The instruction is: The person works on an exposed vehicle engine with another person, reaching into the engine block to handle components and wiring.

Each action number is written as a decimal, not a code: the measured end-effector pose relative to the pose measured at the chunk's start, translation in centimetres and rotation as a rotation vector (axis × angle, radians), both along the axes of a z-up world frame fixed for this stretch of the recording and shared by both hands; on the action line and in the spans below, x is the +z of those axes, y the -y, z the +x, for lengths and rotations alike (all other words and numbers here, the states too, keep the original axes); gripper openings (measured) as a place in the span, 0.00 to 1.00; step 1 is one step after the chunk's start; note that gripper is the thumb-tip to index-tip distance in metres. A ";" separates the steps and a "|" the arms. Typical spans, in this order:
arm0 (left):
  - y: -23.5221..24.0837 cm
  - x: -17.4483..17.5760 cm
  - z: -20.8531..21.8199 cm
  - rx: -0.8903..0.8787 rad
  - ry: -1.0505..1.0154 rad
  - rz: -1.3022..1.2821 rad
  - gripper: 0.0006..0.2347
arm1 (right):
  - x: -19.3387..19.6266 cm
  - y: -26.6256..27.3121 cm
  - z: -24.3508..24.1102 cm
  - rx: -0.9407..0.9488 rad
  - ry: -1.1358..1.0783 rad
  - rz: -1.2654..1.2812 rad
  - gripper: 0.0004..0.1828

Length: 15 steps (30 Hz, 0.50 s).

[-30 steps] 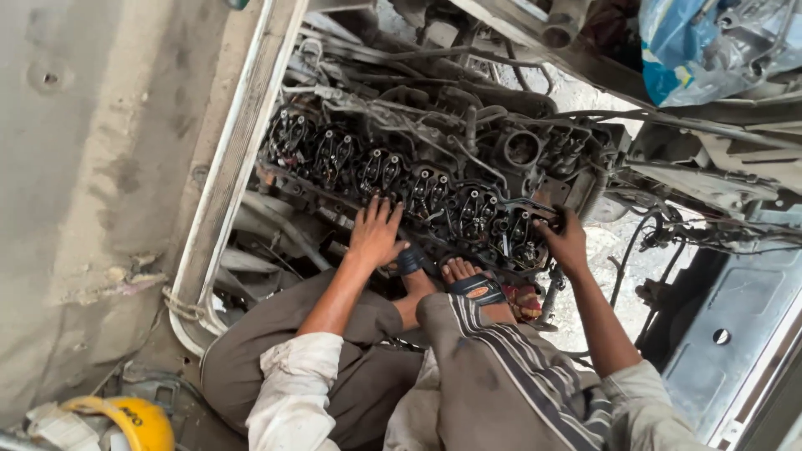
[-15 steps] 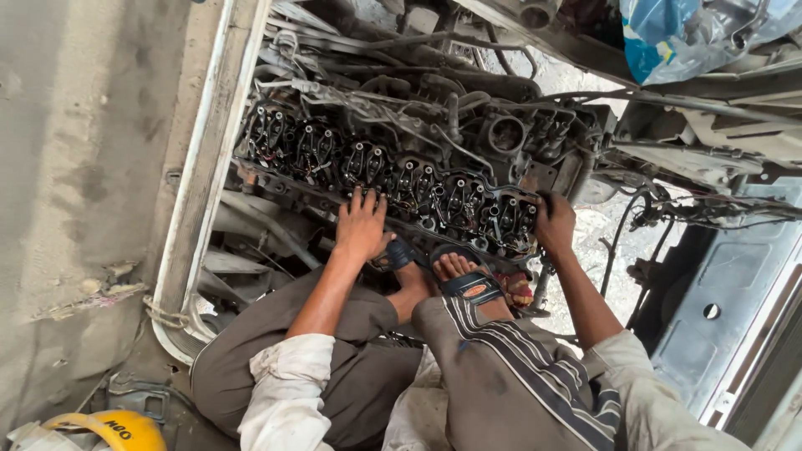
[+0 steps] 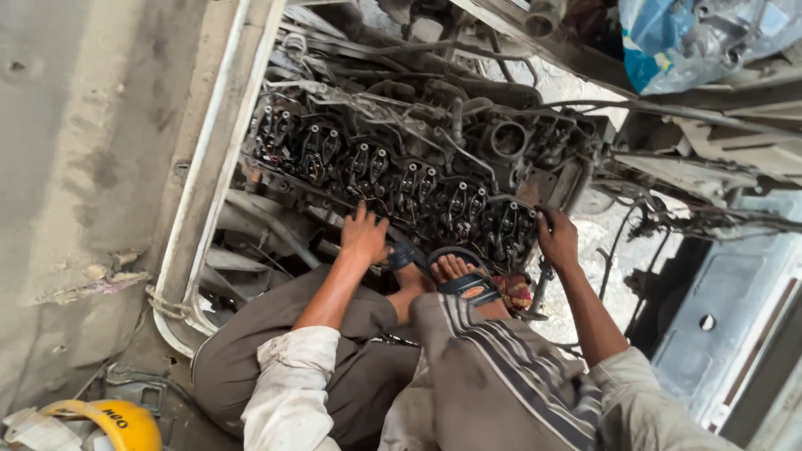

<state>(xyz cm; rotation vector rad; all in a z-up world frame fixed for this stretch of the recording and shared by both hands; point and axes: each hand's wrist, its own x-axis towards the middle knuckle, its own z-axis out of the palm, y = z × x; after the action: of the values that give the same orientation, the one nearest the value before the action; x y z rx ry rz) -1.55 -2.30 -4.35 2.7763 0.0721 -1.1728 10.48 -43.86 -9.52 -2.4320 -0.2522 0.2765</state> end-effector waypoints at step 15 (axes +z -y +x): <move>-6.1 27.1 -0.2 -0.095 0.419 -0.129 0.29 | -1.4 -6.2 0.5 0.278 0.099 -0.286 0.34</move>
<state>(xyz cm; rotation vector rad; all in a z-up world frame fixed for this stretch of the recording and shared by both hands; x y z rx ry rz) -1.76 3.83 22.77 2.8661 -0.1707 -0.5654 11.01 -37.61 -10.94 -2.6954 -0.6360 0.3332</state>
